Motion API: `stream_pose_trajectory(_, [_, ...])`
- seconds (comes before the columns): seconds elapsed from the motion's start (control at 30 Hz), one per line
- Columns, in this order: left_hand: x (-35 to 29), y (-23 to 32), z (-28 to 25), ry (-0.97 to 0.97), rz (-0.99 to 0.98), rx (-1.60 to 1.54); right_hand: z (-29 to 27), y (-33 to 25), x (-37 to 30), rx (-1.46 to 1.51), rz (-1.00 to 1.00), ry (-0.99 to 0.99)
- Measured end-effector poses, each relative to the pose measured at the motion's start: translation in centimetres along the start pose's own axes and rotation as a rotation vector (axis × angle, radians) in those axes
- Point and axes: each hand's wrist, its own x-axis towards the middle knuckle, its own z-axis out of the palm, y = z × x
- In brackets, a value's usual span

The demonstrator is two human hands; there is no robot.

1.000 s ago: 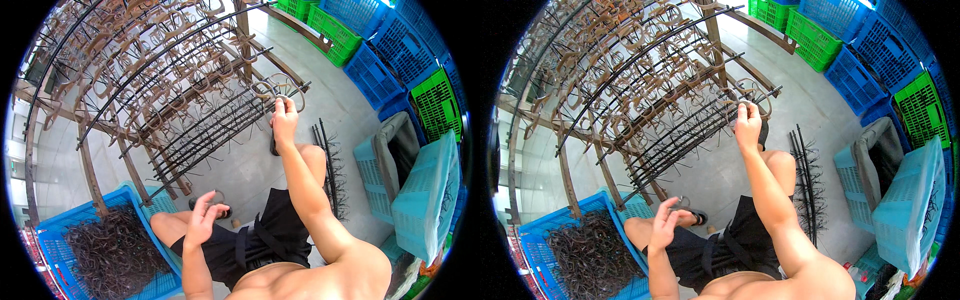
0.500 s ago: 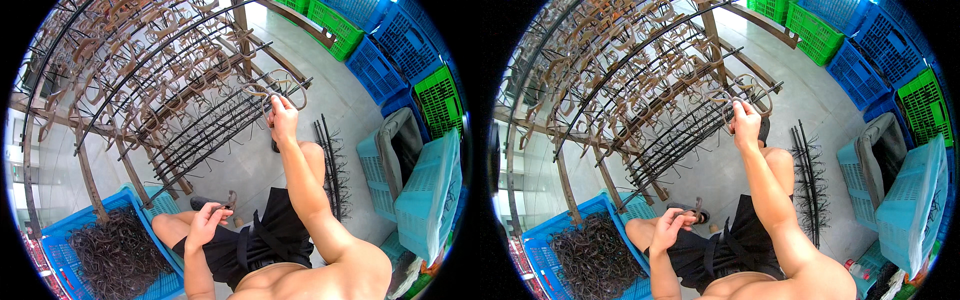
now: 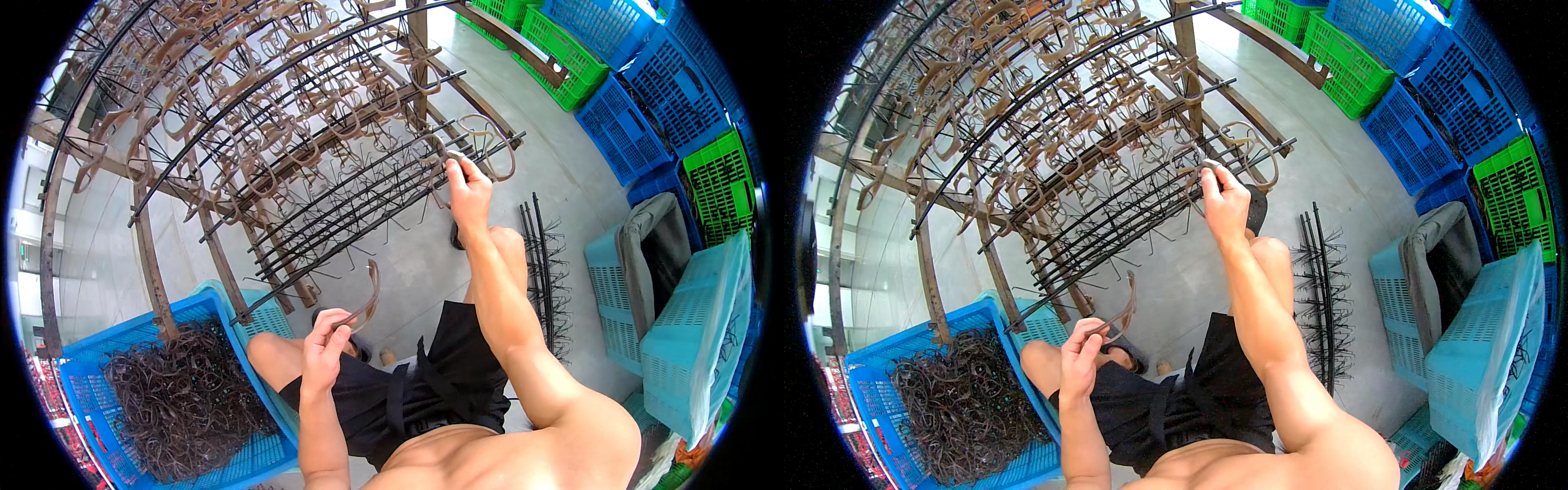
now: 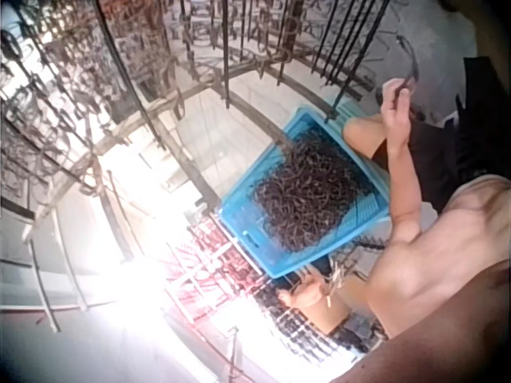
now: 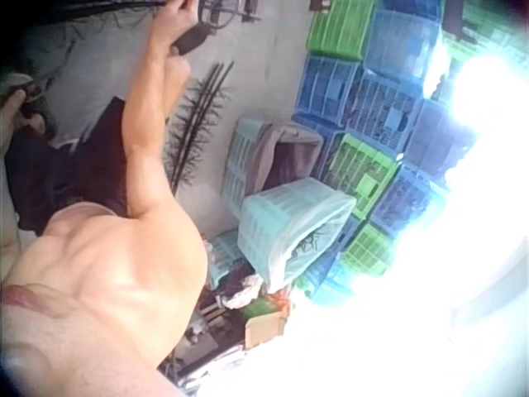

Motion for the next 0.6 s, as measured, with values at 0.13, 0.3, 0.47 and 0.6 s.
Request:
stream_pose_trajectory(0.13, [-1.1, 0.3, -0.3, 0.032, -0.162, -0.326, -0.1, 0.1, 0.1, 0.028, 0.074, 0.008])
stream_pose_trajectory(0.3, [-2.1, 1.1, -0.5, 0.011, -0.144, -0.434, 0.5, 0.4, 0.1, -0.1, -0.09, 0.077])
stream_pose_trajectory(0.47, [-3.9, 1.4, -1.3, 0.029, -0.09, -0.533, -0.3, 0.6, 0.4, -0.104, -0.056, 0.042])
stream_pose_trajectory(0.6, [-4.3, 1.3, -1.5, 0.037, -0.061, -0.557, -1.5, -0.1, 1.1, 0.334, 0.237, -0.031])
